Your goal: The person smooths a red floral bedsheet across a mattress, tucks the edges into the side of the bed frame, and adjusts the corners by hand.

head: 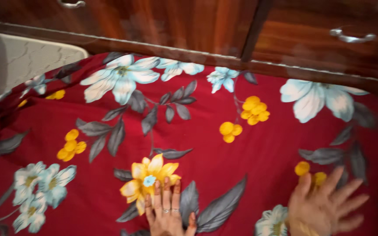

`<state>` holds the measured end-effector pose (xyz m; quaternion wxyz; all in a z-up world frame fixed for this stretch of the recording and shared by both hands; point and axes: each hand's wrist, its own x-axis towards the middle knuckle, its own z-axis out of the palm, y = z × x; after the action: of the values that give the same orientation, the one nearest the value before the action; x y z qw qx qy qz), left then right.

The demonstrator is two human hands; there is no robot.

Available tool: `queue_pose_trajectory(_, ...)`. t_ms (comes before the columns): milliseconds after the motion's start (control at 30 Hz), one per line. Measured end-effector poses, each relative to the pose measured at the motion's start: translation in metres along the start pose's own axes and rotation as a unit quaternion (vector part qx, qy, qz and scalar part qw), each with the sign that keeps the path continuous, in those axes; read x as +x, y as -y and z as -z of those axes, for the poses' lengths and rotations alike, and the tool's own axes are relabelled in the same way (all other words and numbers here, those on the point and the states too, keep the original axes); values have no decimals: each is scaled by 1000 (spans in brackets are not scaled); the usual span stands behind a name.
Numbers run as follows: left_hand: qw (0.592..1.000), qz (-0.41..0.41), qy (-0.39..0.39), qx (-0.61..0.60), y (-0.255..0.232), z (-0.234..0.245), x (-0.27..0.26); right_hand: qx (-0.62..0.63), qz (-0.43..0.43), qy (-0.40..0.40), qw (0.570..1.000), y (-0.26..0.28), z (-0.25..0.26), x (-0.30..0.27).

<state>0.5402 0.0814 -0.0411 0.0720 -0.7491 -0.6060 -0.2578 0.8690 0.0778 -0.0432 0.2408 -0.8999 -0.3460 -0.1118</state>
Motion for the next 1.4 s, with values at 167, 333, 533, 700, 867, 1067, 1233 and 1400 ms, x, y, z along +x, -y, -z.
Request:
queue_pose_trajectory(167,1000,-5,-7,13,2,-4,-1,-13,533,-47,845,-193,-14,30)
queue_pose_trajectory(333,1000,-11,-19,23,5,-11,-4,-109,361,-19,926,-209,-5,11)
queue_pose_trajectory(533,999,3,16,49,22,-31,-22,-94,190,48,976,-134,41,-5)
queue_pose_trajectory(700,993,-45,-90,66,34,-49,-16,-22,218,18,976,-113,54,-1)
queue_pose_trajectory(867,988,148,-39,-34,-58,-34,11,6,184,84,979,-108,56,-5)
queue_pose_trajectory(1067,997,51,40,-50,-300,-58,83,33,200,48,978,-117,45,-6)
queue_pose_trajectory(1233,782,-166,498,-336,-409,-23,111,52,201,42,977,-108,41,-12)
queue_pose_trajectory(1400,840,-276,221,-412,-387,-10,108,60,203,30,977,-108,46,-7)
